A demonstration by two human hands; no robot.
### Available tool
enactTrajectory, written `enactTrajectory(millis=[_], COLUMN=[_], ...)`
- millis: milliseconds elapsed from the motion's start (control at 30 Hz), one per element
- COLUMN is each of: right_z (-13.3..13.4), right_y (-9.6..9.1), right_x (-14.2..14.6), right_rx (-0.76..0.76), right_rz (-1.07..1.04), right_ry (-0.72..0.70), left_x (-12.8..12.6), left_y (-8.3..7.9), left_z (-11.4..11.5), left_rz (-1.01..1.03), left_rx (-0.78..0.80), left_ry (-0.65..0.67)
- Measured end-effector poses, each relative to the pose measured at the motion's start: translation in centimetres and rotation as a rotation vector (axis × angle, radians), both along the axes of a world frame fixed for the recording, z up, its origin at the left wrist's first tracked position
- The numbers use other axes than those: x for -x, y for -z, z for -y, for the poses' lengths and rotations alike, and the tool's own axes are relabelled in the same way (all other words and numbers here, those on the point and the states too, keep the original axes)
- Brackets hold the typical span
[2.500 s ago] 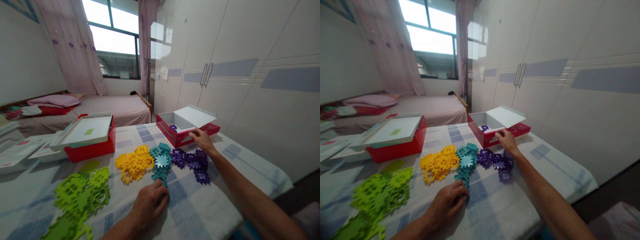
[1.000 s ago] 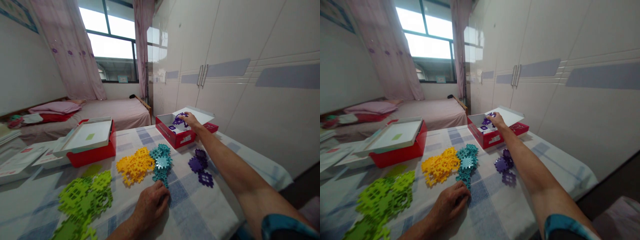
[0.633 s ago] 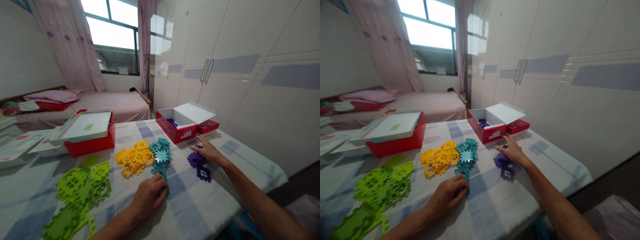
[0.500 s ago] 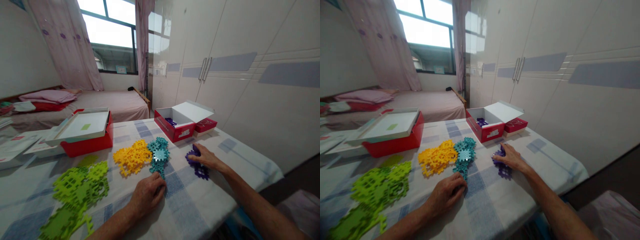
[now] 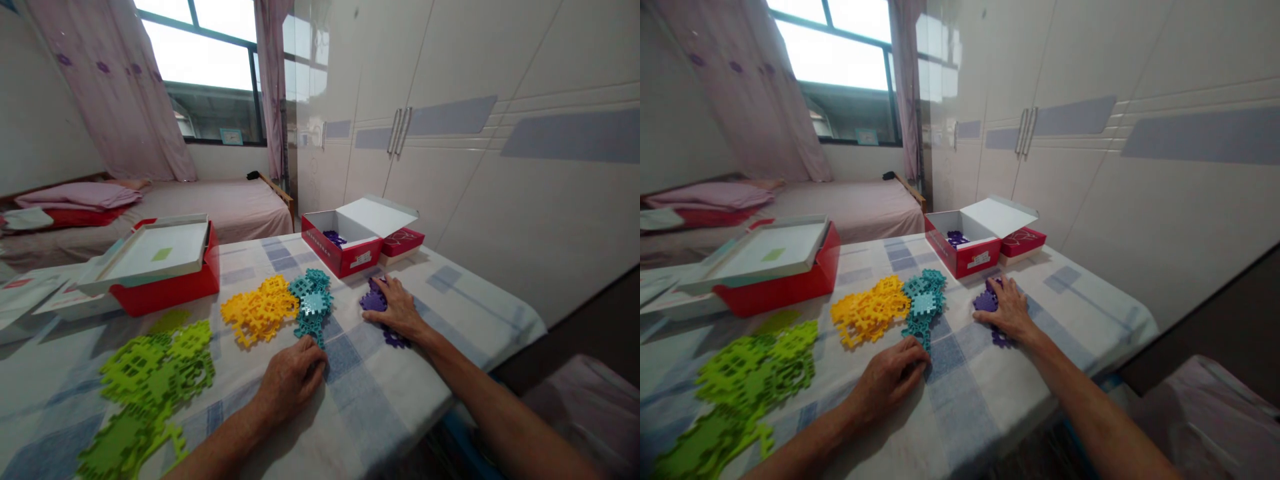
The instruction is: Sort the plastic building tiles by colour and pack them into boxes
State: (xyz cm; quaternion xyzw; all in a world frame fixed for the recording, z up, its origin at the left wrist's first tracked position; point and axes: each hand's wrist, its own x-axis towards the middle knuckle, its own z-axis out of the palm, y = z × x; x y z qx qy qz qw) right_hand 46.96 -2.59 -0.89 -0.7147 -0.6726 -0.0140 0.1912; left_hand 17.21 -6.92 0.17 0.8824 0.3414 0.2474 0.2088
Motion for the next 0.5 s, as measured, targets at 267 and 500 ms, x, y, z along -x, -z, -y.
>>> enactTrajectory(millis=[267, 500], right_z=[-0.20, -0.40], right_y=[-0.77, -0.55], right_x=[0.37, 0.53], right_rx=[0.029, -0.149], right_rz=[-0.113, -0.209], right_ry=[-0.043, -0.170], left_x=[0.29, 0.31], left_y=[-0.47, -0.62], left_z=[0.04, 0.01], left_rz=[-0.011, -0.033], left_rx=[0.032, 0.032], left_ry=[0.024, 0.017])
